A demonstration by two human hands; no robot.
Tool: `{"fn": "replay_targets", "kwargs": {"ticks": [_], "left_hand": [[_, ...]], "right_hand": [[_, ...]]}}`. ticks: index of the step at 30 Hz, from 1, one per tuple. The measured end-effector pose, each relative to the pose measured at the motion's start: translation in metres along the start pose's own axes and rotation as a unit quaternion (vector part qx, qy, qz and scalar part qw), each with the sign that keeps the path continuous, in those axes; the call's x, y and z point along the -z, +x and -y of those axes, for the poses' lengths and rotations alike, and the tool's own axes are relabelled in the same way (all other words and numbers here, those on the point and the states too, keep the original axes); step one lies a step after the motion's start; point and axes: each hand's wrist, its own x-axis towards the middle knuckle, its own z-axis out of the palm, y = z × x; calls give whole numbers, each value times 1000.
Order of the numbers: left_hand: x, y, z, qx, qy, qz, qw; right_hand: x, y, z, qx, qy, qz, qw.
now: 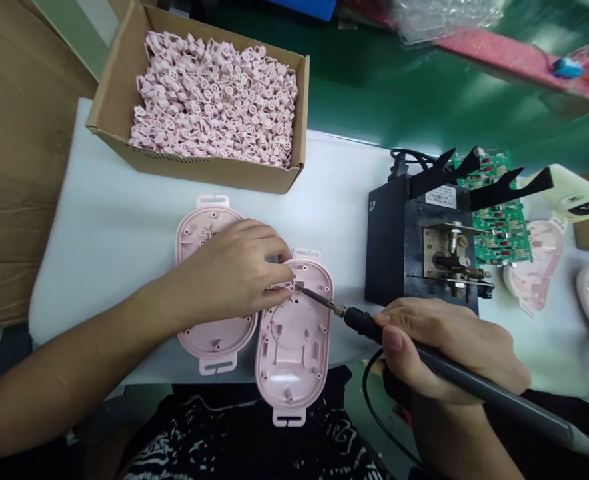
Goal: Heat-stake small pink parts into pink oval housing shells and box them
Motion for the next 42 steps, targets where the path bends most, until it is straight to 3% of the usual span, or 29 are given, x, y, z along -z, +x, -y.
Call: {"fn": "replay_targets", "kwargs": {"ticks": [42], "left_hand": [[0, -1, 0, 1, 3, 0, 1000]], "right_hand": [[2, -7, -1, -49, -18, 26, 998]]}}
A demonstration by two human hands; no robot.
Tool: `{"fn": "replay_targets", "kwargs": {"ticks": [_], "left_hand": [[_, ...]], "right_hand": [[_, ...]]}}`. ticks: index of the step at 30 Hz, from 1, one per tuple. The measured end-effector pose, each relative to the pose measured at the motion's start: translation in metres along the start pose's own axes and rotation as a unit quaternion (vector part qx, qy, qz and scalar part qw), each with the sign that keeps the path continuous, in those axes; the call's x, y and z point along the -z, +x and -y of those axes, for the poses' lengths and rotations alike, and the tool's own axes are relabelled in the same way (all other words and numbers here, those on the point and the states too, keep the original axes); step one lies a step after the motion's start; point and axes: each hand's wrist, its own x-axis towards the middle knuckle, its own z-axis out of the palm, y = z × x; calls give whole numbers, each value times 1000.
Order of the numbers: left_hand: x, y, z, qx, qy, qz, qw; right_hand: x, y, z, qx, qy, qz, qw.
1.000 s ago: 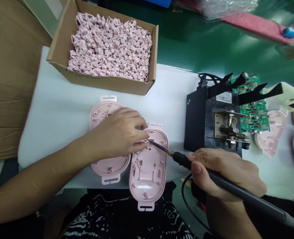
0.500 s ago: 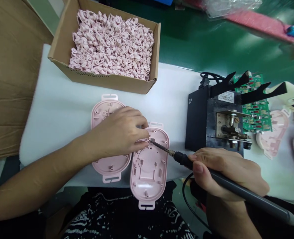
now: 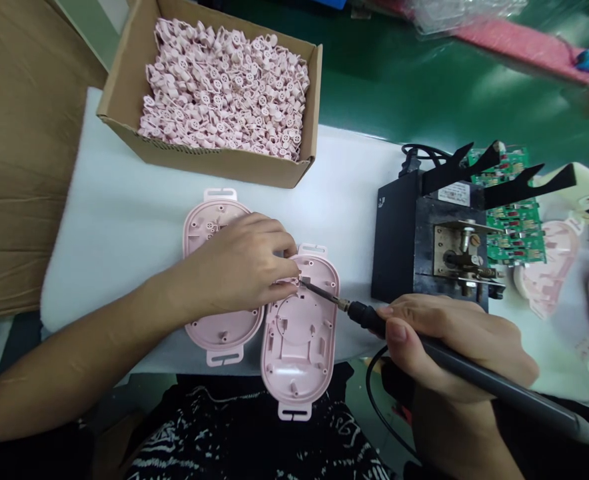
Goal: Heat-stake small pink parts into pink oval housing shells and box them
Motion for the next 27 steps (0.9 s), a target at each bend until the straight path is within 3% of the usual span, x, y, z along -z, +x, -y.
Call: {"fn": "replay_targets", "kwargs": {"ticks": [24, 27], "left_hand": [[-3, -2, 1, 1, -17, -12, 1000], [-6, -2, -1, 8, -27, -17, 999]], "right_hand": [[2, 0, 2, -13, -7, 8, 1000], [0, -8, -1, -15, -23, -17, 999]]}}
